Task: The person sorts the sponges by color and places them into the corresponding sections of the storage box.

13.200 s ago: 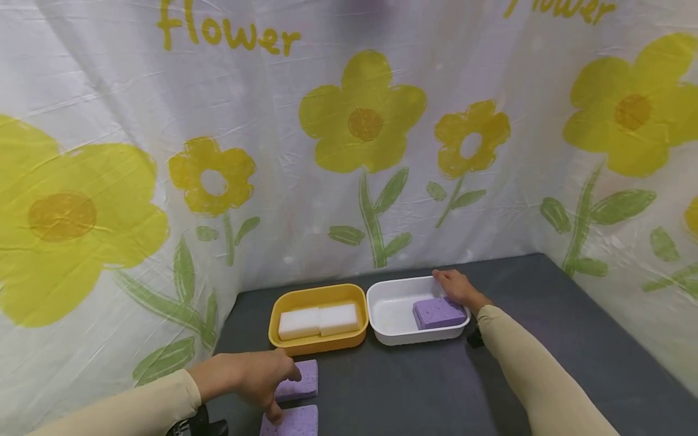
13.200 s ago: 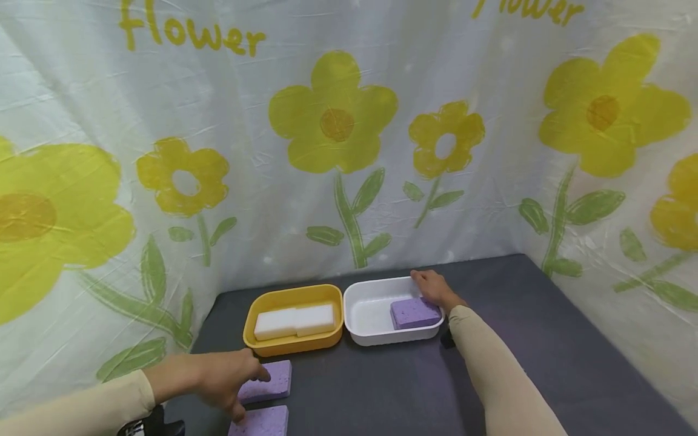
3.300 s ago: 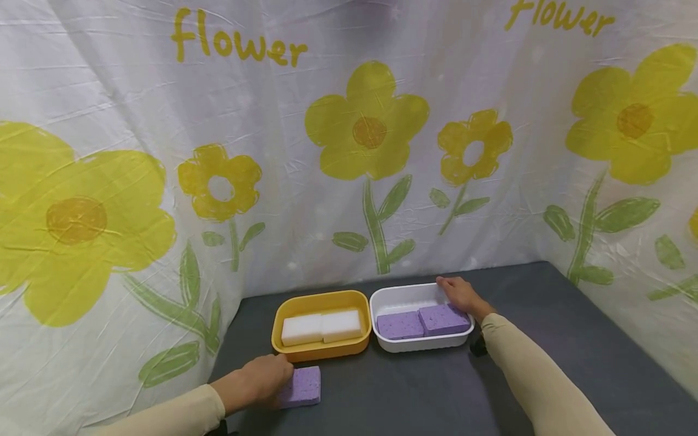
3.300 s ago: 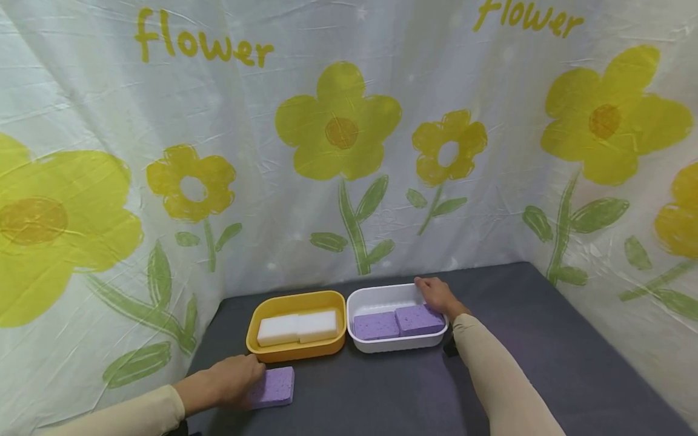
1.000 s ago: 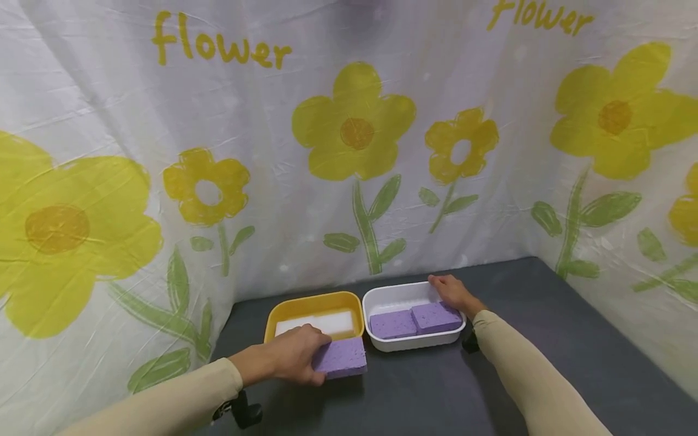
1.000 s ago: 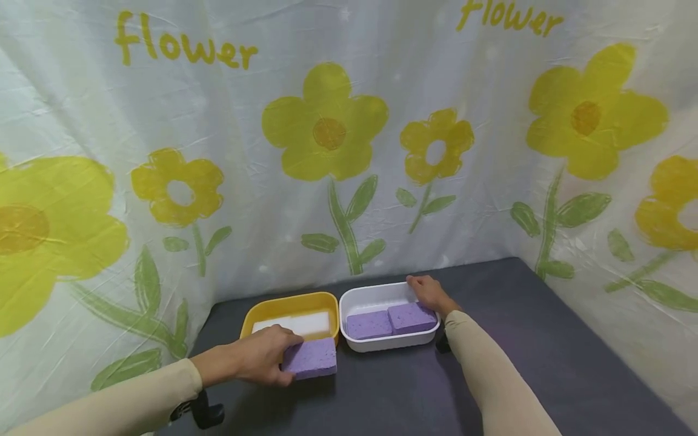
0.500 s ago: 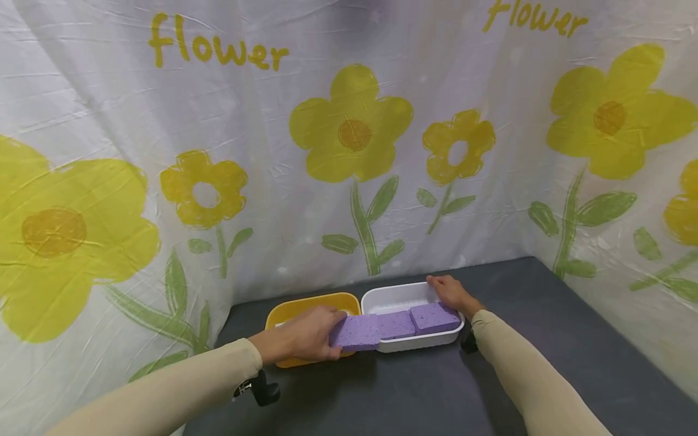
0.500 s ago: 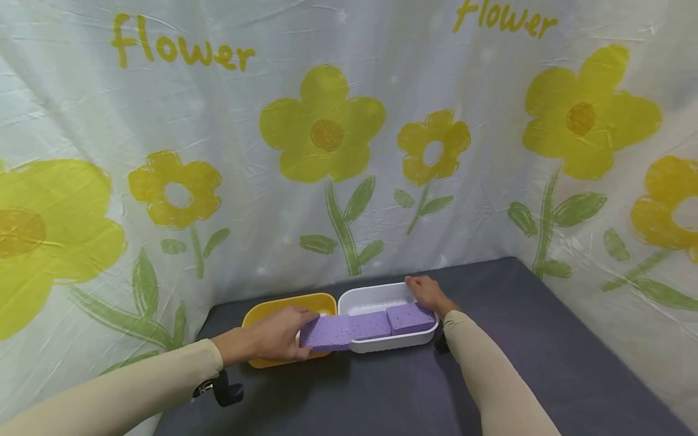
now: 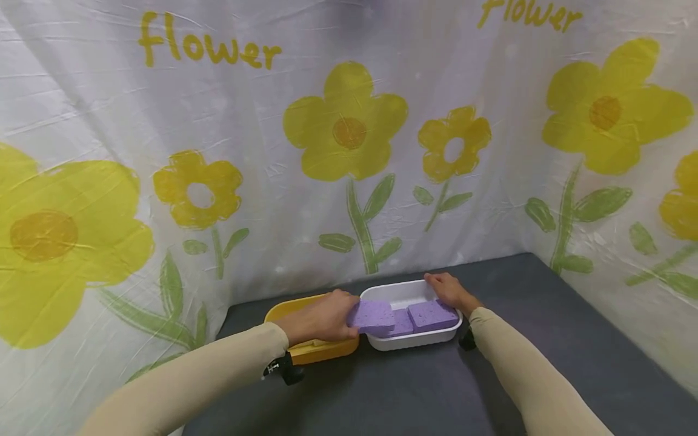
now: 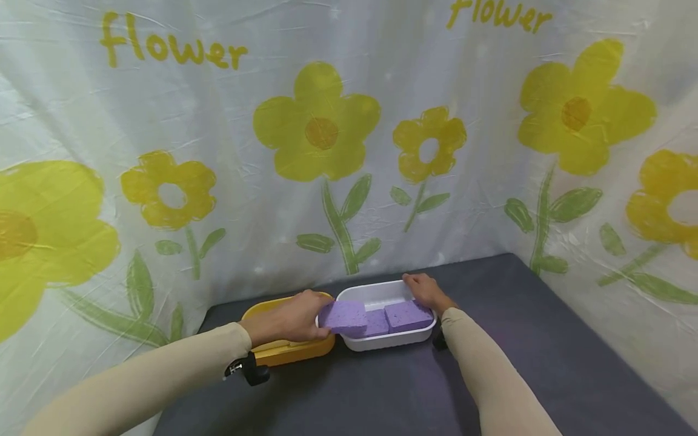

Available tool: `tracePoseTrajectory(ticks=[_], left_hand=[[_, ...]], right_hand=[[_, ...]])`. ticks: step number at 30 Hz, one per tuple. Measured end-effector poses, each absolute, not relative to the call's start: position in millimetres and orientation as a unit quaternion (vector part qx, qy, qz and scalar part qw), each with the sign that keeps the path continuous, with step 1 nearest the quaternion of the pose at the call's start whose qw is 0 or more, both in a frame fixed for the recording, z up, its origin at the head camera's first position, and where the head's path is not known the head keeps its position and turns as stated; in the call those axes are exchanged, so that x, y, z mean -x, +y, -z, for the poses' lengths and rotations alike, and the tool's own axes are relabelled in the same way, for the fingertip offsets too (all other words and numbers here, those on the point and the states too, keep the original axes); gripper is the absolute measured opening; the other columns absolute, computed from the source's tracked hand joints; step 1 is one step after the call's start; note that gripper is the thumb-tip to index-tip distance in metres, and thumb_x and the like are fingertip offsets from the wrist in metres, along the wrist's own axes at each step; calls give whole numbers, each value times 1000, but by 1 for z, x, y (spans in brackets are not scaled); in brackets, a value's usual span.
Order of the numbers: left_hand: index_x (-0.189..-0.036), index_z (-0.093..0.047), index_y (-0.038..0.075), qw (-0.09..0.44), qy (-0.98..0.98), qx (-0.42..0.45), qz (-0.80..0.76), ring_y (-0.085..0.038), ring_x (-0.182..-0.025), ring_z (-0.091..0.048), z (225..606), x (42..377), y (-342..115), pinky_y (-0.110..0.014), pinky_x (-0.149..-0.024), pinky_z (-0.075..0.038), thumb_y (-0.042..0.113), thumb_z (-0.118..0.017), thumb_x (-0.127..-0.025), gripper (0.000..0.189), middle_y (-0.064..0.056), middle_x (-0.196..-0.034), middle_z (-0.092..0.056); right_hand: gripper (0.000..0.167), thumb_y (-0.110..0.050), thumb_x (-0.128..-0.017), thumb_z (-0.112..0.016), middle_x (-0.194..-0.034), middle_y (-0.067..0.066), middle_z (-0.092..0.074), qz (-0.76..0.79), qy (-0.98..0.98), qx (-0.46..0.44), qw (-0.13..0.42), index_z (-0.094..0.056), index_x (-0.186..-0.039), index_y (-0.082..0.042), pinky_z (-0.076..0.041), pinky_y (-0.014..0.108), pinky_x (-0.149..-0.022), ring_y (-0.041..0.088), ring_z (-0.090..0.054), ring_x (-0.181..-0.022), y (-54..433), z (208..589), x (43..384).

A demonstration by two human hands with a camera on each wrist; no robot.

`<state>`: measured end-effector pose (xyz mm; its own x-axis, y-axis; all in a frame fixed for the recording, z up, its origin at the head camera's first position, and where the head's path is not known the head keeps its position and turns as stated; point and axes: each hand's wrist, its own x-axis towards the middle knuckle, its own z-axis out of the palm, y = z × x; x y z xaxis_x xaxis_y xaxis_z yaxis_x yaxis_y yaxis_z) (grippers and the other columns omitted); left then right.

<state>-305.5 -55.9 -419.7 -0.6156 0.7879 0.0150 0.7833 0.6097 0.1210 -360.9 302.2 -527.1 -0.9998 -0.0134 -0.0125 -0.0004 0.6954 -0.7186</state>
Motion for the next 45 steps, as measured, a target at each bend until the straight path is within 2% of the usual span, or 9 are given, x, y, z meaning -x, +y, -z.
tracePoseTrajectory(ticks=[7,11,21,25,28,30,32,38,45], left_hand=[[-112,-72,5,29,893,-447,-40,-10,-74,-56,433,313,-37,-22,-66,-48,31,-82,-94,33,2,-87,-67],[-104,-72,5,25,890,-452,-48,-11,-69,-54,442,315,-29,-22,-63,-45,29,-83,-94,28,2,-80,-63],[-98,-69,9,-20,899,-435,-47,-14,-73,-58,468,324,-13,-29,-64,-46,37,-82,-96,30,0,-81,-64],[-100,-71,10,-30,907,-420,-23,-17,-79,-65,477,324,-9,-32,-67,-49,40,-82,-95,33,-1,-87,-70],[-100,-72,10,-25,912,-408,-20,-19,-84,-69,481,325,-8,-37,-74,-51,40,-82,-94,32,-1,-87,-72],[-101,-72,11,-18,916,-400,-27,-19,-86,-69,484,326,-7,-39,-78,-50,40,-82,-94,32,0,-88,-72],[-101,-72,11,-15,918,-394,-37,-18,-86,-69,485,328,-7,-40,-79,-50,40,-83,-93,32,0,-88,-72],[-100,-74,11,1,922,-377,-87,-15,-82,-64,492,332,-3,-35,-74,-48,37,-85,-88,30,1,-89,-73],[-110,-75,9,26,928,-353,-111,-15,-89,-63,498,330,-1,-38,-82,-51,38,-86,-88,38,-1,-98,-76]], right_hand=[[55,-39,-119,-40,-131,23,-70,382,924,8,0,-73,-135,2,-49,56,-104,38,-62,-119,303,529,363],[51,-40,-119,-41,-115,17,-68,383,924,8,-2,-75,-116,-1,-47,48,-92,33,-59,-107,304,529,365],[48,-40,-119,-41,-96,9,-58,382,924,7,4,-61,-89,-8,-40,40,-81,27,-54,-96,305,530,367],[48,-39,-118,-42,-100,12,-62,383,924,12,0,-68,-97,-5,-43,42,-83,29,-57,-98,305,529,367],[49,-38,-118,-42,-116,16,-70,380,925,11,-2,-77,-120,-3,-49,49,-94,34,-61,-109,305,529,367],[50,-38,-118,-42,-119,18,-70,379,925,9,1,-76,-125,-2,-49,52,-97,35,-62,-112,305,529,367],[50,-38,-118,-42,-118,18,-70,378,926,11,2,-76,-122,-2,-49,52,-96,35,-62,-111,305,528,368],[49,-39,-118,-42,-93,9,-59,376,927,9,0,-63,-89,-6,-41,40,-80,28,-56,-94,304,527,368],[49,-41,-118,-42,-97,11,-61,381,925,5,1,-68,-96,-5,-41,41,-82,30,-56,-98,302,528,364]])
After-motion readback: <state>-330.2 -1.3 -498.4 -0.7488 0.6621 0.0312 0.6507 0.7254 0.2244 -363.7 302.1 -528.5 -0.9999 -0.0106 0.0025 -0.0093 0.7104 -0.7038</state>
